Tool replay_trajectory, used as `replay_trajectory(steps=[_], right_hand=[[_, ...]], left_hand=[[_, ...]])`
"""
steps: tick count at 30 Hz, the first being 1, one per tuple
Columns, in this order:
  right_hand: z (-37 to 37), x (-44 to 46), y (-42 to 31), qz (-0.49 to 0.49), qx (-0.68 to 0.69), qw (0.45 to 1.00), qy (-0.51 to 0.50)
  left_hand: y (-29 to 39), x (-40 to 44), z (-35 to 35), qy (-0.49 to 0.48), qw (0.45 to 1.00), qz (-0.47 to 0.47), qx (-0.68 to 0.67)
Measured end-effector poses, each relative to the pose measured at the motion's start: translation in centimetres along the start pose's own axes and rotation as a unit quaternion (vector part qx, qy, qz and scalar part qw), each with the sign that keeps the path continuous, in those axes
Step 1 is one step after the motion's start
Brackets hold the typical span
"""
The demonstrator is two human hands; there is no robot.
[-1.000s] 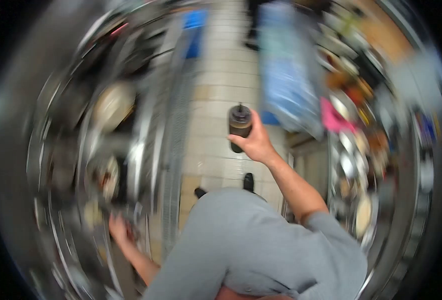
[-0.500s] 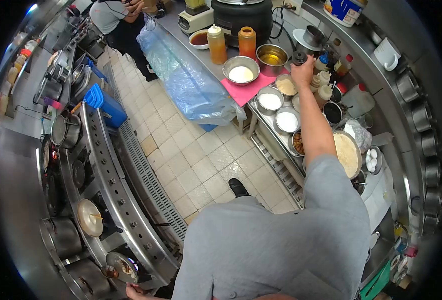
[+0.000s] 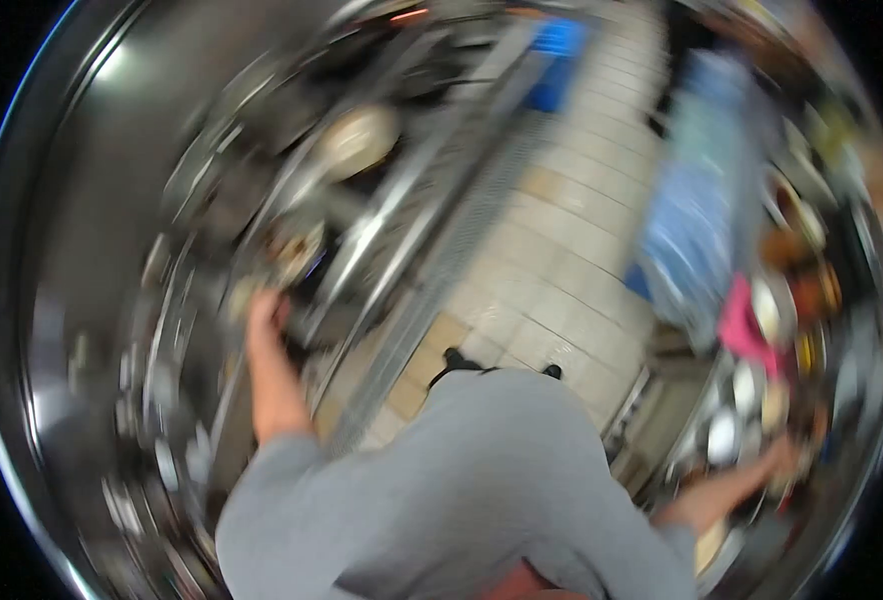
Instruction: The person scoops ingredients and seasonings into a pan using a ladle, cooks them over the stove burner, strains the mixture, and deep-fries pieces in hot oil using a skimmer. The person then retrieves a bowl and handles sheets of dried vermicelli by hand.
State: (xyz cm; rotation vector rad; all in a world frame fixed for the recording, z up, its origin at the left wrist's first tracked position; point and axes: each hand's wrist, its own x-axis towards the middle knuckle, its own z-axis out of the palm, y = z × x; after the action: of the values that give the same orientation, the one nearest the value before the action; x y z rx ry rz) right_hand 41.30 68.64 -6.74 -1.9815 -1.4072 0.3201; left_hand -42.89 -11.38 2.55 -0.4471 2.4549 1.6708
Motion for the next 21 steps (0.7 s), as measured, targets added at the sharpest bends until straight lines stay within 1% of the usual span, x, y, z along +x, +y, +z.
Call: replay_trajectory(steps=[1,2,3,4,5,6,8,10,12,14,16,17,18,20,21], right_hand=[[1.1,0.6,-0.6,0.025,-0.008,1.0,0.014],[2.0,0.4,-1.5,0.047,-0.018,0.999,0.018],[2.5,-0.1,-2.1,0.058,-0.025,0.998,0.017],[2.3,-1.3,-2.4,0.076,-0.04,0.996,0.015],[2.1,-2.6,-2.6,0.084,-0.047,0.995,0.009],[1.7,-3.8,-2.8,0.093,-0.056,0.994,0.004],[1.4,-6.5,-3.4,0.095,-0.068,0.993,0.0],[0.7,-8.8,-4.3,0.088,-0.08,0.993,0.009],[-0.1,-10.1,-5.1,0.068,-0.078,0.994,0.033],[-1.1,-10.4,-6.4,0.035,-0.072,0.995,0.065],[-2.0,-10.6,-8.3,-0.012,-0.051,0.992,0.112],[-2.9,-10.5,-9.1,-0.041,-0.037,0.989,0.138],[-3.6,-10.4,-10.1,-0.072,-0.024,0.983,0.167],[-5.1,-10.4,-12.1,-0.128,0.008,0.965,0.227],[-6.0,-10.3,-13.1,-0.161,0.03,0.953,0.254]], left_hand=[[1.5,-1.4,-1.0,-0.013,0.989,-0.055,0.136],[3.1,-3.3,-0.5,0.031,0.97,-0.059,0.234],[2.7,-3.2,-1.1,0.05,0.954,-0.028,0.293],[2.7,-3.6,-1.0,0.041,0.969,-0.021,0.244],[3.5,-5.8,-1.3,0.038,0.975,-0.048,0.213],[3.4,-6.4,-1.8,0.044,0.976,-0.054,0.207],[2.7,-7.0,-2.4,0.017,0.971,-0.054,0.231],[1.9,-7.4,-2.7,0.012,0.97,-0.06,0.236],[1.5,-7.4,-2.8,-0.022,0.965,-0.065,0.255],[0.4,-6.4,-2.4,-0.022,0.965,-0.065,0.253],[-0.6,-4.5,-2.1,0.008,0.953,-0.003,0.302],[0.6,-4.6,-1.6,0.018,0.948,-0.033,0.316],[0.2,-3.9,-2.0,0.019,0.948,-0.035,0.316],[-0.4,-1.6,-2.3,0.037,0.944,-0.002,0.327],[0.9,-2.0,-2.3,0.032,0.942,-0.011,0.334]])
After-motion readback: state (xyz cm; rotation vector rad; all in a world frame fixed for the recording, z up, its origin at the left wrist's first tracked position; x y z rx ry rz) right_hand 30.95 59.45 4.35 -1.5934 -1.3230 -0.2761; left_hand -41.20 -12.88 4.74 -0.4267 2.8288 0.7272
